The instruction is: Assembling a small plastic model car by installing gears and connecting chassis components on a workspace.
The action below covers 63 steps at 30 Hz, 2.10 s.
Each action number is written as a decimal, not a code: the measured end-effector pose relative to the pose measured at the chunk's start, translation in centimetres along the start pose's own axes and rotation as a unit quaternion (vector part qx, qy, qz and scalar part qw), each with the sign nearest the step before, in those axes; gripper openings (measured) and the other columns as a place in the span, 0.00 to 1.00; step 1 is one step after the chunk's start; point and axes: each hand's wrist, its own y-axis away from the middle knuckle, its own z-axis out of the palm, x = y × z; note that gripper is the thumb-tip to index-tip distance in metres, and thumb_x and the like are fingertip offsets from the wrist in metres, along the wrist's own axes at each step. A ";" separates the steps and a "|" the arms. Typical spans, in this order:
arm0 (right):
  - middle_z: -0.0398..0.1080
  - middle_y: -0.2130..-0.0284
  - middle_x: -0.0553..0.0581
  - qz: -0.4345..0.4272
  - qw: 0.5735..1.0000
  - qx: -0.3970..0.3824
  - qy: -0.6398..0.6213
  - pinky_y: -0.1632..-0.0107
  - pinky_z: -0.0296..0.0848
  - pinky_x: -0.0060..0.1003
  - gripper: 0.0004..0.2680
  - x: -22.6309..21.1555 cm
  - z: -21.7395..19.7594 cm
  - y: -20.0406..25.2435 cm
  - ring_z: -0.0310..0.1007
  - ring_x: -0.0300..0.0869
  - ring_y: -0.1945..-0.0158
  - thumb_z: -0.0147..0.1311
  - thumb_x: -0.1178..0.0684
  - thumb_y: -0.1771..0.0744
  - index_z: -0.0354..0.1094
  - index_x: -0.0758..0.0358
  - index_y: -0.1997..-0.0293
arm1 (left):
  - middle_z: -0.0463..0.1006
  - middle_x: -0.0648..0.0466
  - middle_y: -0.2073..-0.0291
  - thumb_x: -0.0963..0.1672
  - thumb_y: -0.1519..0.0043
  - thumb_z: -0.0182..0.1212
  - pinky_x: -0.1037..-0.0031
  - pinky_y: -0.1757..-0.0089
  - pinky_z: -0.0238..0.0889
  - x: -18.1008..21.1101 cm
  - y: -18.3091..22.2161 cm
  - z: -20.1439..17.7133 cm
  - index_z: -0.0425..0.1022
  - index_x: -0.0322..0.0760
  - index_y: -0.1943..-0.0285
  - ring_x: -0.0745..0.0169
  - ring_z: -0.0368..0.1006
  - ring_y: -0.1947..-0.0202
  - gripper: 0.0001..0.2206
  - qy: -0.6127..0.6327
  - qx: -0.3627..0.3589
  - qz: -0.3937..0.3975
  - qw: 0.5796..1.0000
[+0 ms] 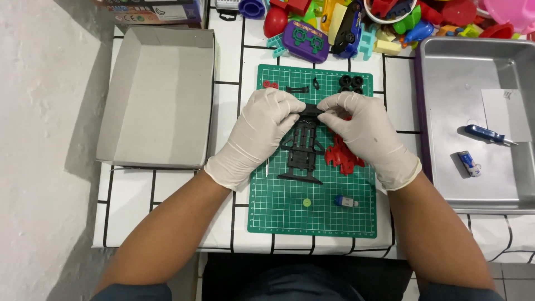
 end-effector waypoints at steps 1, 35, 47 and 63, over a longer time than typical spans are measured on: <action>0.76 0.69 0.57 0.002 1.000 0.000 0.000 0.54 0.75 0.39 0.07 -0.2 -0.1 0.0 0.75 0.43 0.62 0.63 0.64 0.35 0.78 0.63 0.56 | 0.79 0.54 0.60 0.39 0.36 0.64 0.65 0.47 0.66 -0.2 0.0 0.2 0.80 0.40 0.54 0.53 0.74 0.53 0.05 0.002 -0.001 0.000 1.000; 0.71 0.59 0.59 -0.034 0.990 -0.039 0.134 0.44 0.72 0.42 0.05 -0.6 0.1 -0.2 0.70 0.52 0.47 0.65 0.61 0.35 0.79 0.63 0.57 | 0.78 0.61 0.64 0.40 0.38 0.66 0.67 0.44 0.63 -2.3 0.7 1.2 0.76 0.45 0.61 0.62 0.74 0.58 0.05 -0.029 -0.029 0.002 0.999; 0.71 0.60 0.58 -0.030 0.990 -0.031 0.133 0.46 0.71 0.41 0.04 -0.5 0.3 -0.1 0.68 0.48 0.48 0.63 0.59 0.34 0.80 0.60 0.56 | 0.77 0.62 0.66 0.41 0.39 0.67 0.69 0.47 0.64 -2.7 0.6 1.7 0.76 0.46 0.63 0.63 0.73 0.59 0.05 -0.046 -0.024 0.017 0.998; 0.75 0.61 0.59 0.017 0.997 -0.002 0.080 0.46 0.71 0.41 0.05 -1.0 1.0 0.1 0.71 0.51 0.48 0.65 0.59 0.34 0.80 0.61 0.56 | 0.73 0.59 0.70 0.42 0.39 0.64 0.67 0.49 0.64 -3.1 0.7 2.5 0.73 0.46 0.64 0.60 0.72 0.62 0.04 -0.092 -0.024 0.027 0.995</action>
